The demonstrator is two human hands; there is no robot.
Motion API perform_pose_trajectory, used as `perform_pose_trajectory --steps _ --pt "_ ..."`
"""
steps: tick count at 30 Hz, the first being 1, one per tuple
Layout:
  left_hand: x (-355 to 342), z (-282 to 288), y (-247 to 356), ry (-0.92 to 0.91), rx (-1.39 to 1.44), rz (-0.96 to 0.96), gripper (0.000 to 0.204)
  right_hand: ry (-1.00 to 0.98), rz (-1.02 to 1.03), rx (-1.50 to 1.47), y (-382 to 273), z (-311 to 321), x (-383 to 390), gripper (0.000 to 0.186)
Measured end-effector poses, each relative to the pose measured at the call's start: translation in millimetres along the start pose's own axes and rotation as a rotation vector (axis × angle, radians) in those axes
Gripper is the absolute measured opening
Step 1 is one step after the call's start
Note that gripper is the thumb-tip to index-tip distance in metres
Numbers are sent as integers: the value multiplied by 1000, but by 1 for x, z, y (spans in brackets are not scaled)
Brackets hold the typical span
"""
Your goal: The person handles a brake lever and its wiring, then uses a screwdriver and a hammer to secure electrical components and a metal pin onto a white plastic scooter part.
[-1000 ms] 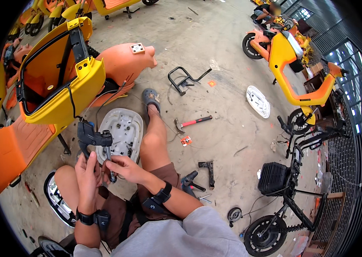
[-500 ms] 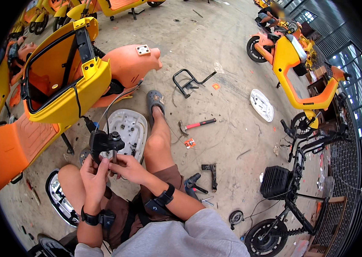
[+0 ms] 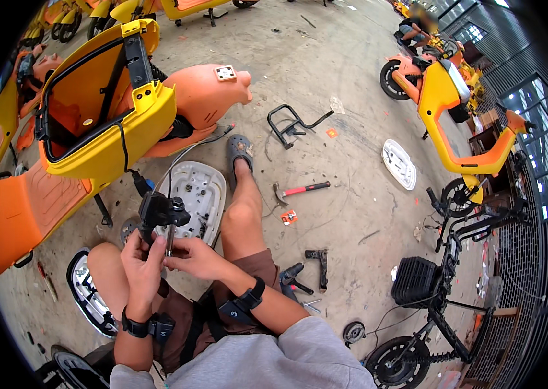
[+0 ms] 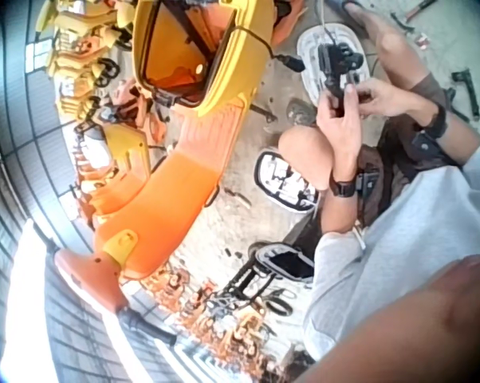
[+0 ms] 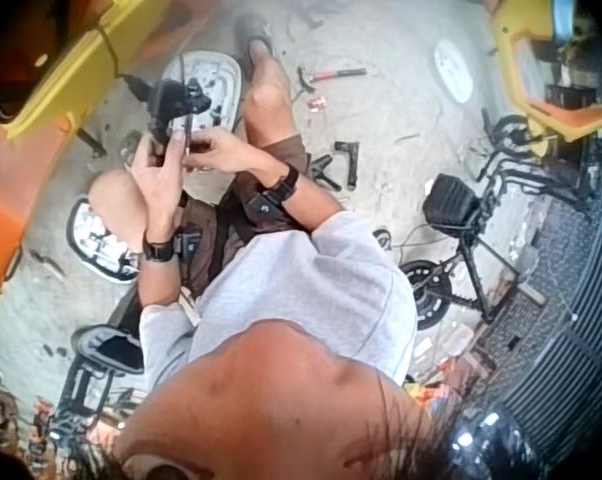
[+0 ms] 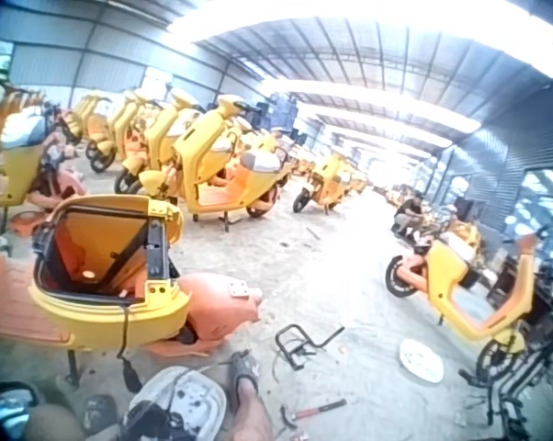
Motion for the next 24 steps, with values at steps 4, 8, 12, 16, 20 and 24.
perform_pose_trajectory --steps 4,8,12,16,20,24 --pt "-1 -3 0 27 -15 -14 21 128 26 -4 0 -6 2 25" --pt "-1 -5 4 5 70 44 17 162 85 -65 -8 -6 5 26" --pt "0 -7 8 -60 -29 23 16 304 137 -135 -11 2 6 28" --pt "1 -8 11 -85 -77 1 19 295 111 -152 -3 2 2 27" --pt "-2 -8 5 -41 -26 22 18 200 16 -34 6 -1 -1 28" --pt "-2 -3 -1 -68 -13 28 12 186 -6 -30 6 -2 -1 28"
Point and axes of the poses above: each hand's wrist, its own x-axis away from the middle knuckle, its own z-axis out of the back of the hand, y = z × x, the point moved 1 cm from there along -x, towards the middle knuckle, and after that the axes turned 3 degrees about -z, right-handed, at the moved point
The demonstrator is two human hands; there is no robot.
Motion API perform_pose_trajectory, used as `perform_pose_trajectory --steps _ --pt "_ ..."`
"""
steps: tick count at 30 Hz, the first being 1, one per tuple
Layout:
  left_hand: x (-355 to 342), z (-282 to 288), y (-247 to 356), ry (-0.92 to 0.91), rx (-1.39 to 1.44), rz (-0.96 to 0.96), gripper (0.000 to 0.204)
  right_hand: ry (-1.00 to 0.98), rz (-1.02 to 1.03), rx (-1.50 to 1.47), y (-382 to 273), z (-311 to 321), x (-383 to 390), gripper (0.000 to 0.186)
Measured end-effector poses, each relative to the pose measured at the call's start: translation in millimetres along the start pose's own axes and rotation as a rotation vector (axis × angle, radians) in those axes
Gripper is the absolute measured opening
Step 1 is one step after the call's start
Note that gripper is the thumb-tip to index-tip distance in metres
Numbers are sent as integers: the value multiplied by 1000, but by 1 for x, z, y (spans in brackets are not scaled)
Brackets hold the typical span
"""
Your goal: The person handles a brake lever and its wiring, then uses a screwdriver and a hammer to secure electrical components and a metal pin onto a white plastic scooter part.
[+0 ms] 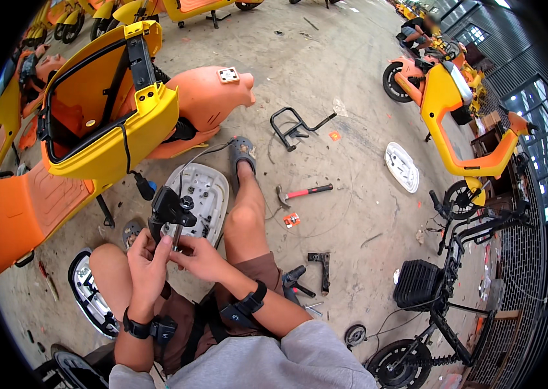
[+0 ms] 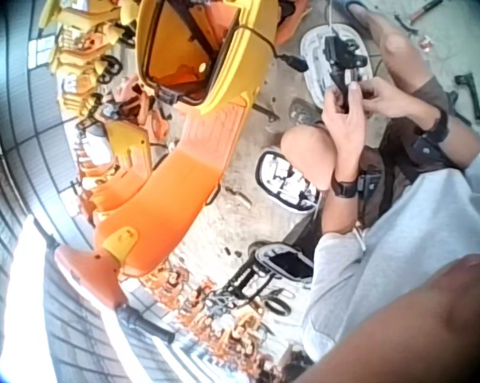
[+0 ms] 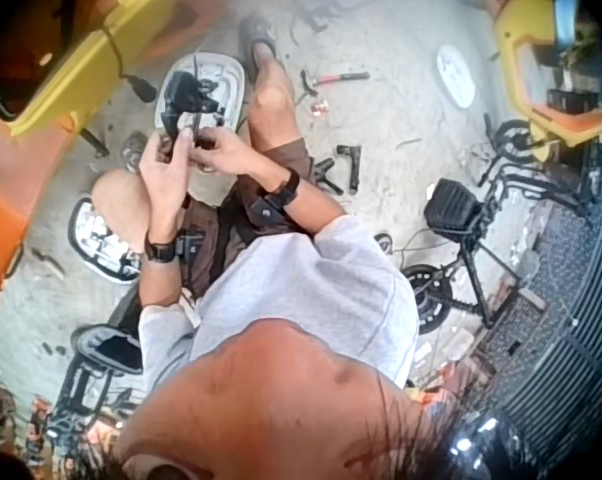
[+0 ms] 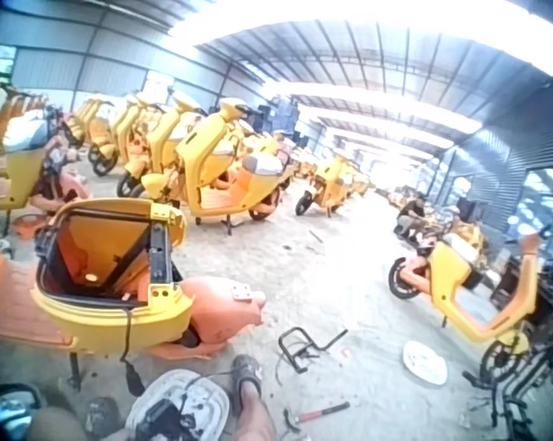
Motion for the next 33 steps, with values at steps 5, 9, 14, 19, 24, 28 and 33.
perform_pose_trajectory --steps 5,9,14,19,24,28,33 --pt "2 0 -3 27 -18 -20 23 34 49 -69 -5 -1 3 26" --pt "4 2 -2 0 -19 8 16 -99 53 -3 -5 -2 6 26" --pt "2 2 3 -5 -3 -1 14 -81 39 52 -2 -2 4 26" --pt "1 -6 7 32 101 -29 19 17 105 26 -2 -2 3 27" --pt "3 -2 6 38 69 91 21 -28 13 122 -8 -3 8 29" --pt "1 1 4 -4 116 146 24 -59 -13 82 -12 -3 7 29" --pt "1 3 6 -13 128 127 28 -115 0 106 -14 0 6 22"
Point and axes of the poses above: each hand's wrist, its own x-axis away from the middle knuckle, its own z-axis out of the back of the hand, y = z × x, the point moved 1 cm from there along -x, towards the middle knuckle, and after that the axes turned 3 degrees about -z, right-handed, at the moved point
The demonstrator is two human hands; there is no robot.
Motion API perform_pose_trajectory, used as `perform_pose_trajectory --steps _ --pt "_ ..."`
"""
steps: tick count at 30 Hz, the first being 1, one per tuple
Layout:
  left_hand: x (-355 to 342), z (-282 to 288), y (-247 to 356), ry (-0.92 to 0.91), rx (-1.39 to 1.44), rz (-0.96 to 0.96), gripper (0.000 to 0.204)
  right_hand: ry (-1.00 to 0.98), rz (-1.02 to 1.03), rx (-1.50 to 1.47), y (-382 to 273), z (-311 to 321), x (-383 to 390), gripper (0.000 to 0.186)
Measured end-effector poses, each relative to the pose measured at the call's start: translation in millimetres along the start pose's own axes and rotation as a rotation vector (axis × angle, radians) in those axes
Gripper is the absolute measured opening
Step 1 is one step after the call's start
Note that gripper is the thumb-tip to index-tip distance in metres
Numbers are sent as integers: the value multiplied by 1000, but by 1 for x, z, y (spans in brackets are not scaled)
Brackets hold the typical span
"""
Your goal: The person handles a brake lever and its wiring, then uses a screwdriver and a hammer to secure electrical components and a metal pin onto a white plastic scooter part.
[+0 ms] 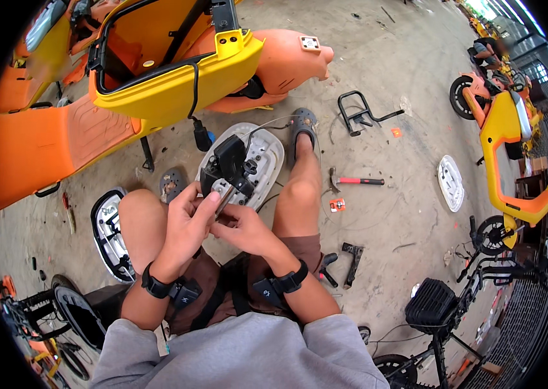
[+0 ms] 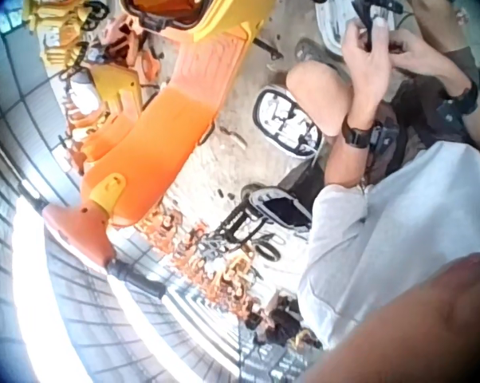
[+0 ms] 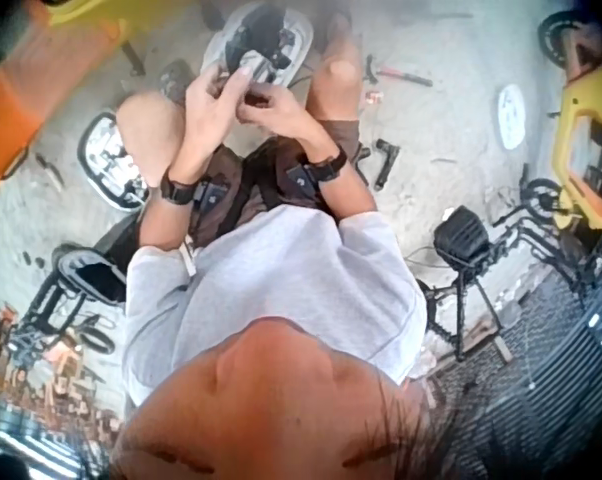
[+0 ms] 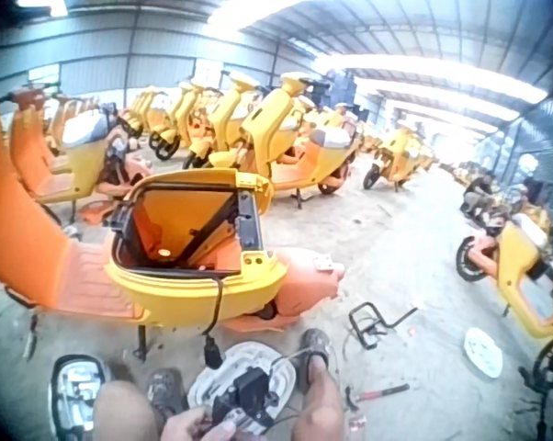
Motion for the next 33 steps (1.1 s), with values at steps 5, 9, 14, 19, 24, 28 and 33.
perform_pose_trajectory --steps 5,9,14,19,24,28,33 --pt "1 1 0 -11 25 80 28 16 -24 56 -3 1 4 21" --pt "-1 3 -1 14 -40 101 40 101 -37 68 -8 2 5 29" --pt "-3 0 0 24 -99 51 47 164 51 33 -11 0 3 20" --pt "-3 -2 -1 -15 -117 47 40 273 -5 98 0 -2 2 30" --pt "0 0 0 -129 -19 66 45 196 88 -103 8 -2 3 11" --pt "-2 1 6 -153 22 164 60 149 87 -139 1 -2 3 8" --pt "-7 2 12 -88 53 199 60 175 46 -136 -9 -9 4 12"
Point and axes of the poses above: each hand's wrist, its own x-axis away from the middle knuckle, its own z-axis out of the back of the hand, y = z × x, the point moved 1 cm from there along -x, towards the middle knuckle, and after that the axes turned 3 degrees about -z, right-handed, at the moved point
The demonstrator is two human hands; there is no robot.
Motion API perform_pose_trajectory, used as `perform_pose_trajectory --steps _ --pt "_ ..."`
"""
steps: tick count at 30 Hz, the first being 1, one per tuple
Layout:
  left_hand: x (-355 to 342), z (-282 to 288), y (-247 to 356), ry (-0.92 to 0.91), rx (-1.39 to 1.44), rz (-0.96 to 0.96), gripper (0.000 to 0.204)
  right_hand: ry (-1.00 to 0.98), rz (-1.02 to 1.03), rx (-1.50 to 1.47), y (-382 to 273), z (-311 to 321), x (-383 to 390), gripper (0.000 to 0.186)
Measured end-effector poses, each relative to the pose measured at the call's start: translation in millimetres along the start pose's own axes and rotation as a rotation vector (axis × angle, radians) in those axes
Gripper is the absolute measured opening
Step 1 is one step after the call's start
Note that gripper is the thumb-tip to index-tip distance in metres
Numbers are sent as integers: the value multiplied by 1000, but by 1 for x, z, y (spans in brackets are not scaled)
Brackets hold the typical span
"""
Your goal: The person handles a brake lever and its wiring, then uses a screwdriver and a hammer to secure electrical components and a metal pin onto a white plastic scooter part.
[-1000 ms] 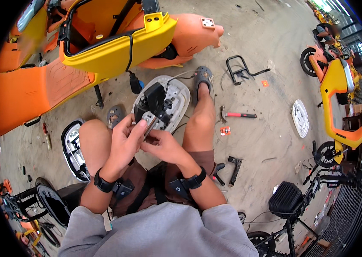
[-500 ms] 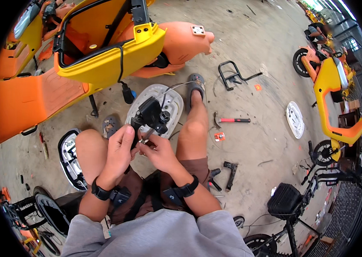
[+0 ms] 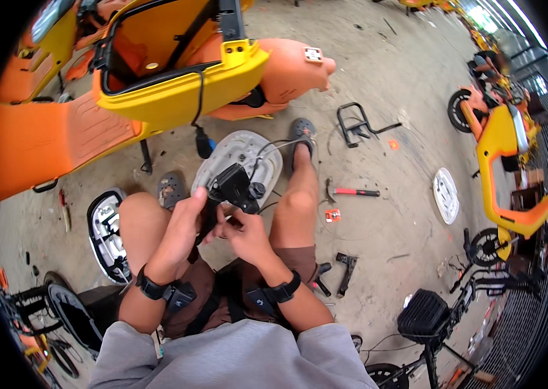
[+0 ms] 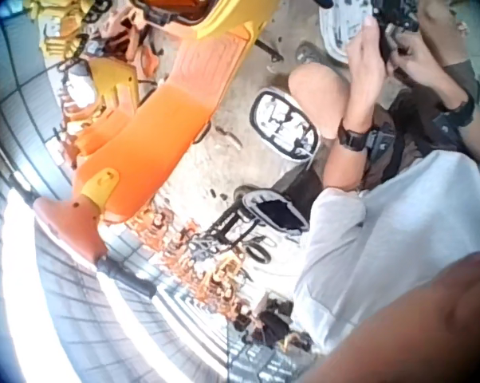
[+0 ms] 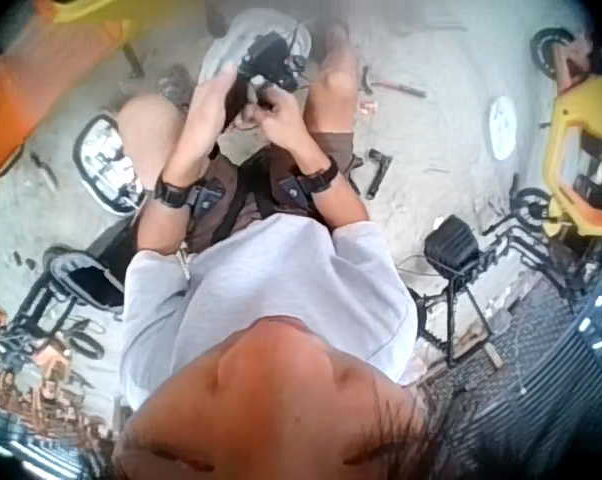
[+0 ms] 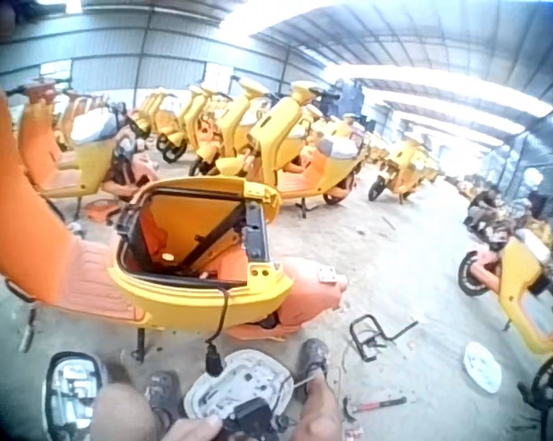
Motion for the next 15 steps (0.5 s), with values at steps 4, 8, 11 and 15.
perform_pose_trajectory --steps 4,8,11,15 --pt "-4 2 -5 30 81 16 62 -7 64 -91 6 -2 0 14" --pt "-3 1 -7 20 27 33 60 17 27 -31 12 1 -1 10" --pt "-3 0 -7 40 57 12 55 -10 61 82 12 2 -3 2" --pt "-4 0 -6 24 75 10 53 1 -95 265 11 3 -3 5"
Point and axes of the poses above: each hand's wrist, its own x-axis away from the middle knuckle, its own z-axis out of the back of the hand, y = z × x, the point moved 1 cm from there along -x, towards the middle knuckle, and after that the axes turned 3 degrees about -z, right-handed, at the moved point
